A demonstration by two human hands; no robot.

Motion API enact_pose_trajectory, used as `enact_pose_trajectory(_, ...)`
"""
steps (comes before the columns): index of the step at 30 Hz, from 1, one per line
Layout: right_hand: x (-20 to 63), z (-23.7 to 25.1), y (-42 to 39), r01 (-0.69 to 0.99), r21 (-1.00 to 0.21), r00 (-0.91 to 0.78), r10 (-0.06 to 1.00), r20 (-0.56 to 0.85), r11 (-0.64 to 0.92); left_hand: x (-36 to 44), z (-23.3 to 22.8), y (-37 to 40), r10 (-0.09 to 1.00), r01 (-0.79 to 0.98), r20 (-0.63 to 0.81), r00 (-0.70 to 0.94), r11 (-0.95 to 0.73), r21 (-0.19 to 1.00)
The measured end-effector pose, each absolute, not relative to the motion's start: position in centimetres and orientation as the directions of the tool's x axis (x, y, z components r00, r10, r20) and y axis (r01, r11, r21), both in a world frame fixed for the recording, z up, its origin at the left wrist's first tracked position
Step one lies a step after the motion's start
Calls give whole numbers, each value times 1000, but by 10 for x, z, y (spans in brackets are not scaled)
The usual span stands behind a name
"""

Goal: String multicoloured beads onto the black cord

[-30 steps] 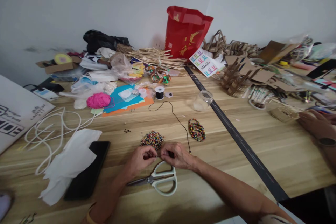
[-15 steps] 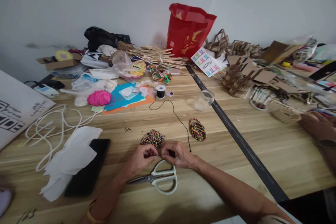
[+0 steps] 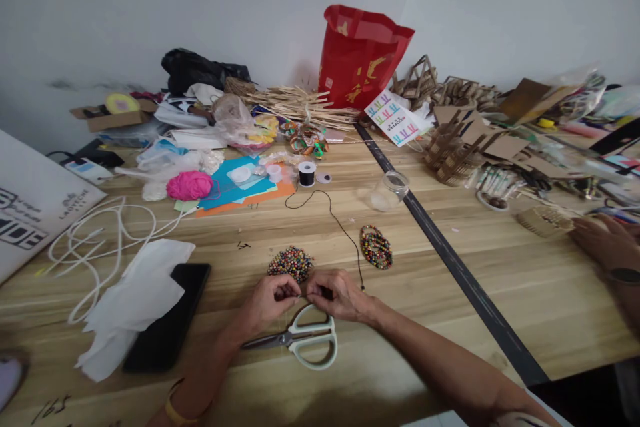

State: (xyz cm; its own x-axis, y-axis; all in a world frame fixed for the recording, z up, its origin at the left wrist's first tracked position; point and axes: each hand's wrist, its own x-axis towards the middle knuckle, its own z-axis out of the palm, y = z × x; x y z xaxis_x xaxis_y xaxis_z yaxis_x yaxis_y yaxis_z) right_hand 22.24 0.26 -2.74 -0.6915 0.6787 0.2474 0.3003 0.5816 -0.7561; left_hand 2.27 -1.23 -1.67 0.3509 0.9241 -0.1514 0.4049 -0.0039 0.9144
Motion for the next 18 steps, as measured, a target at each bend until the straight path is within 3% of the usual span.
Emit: enact_pose_trajectory(18,222,-28,3,307,-739,-689,676,263,600,23,-19,-13,923,387,-142,357,-7,922)
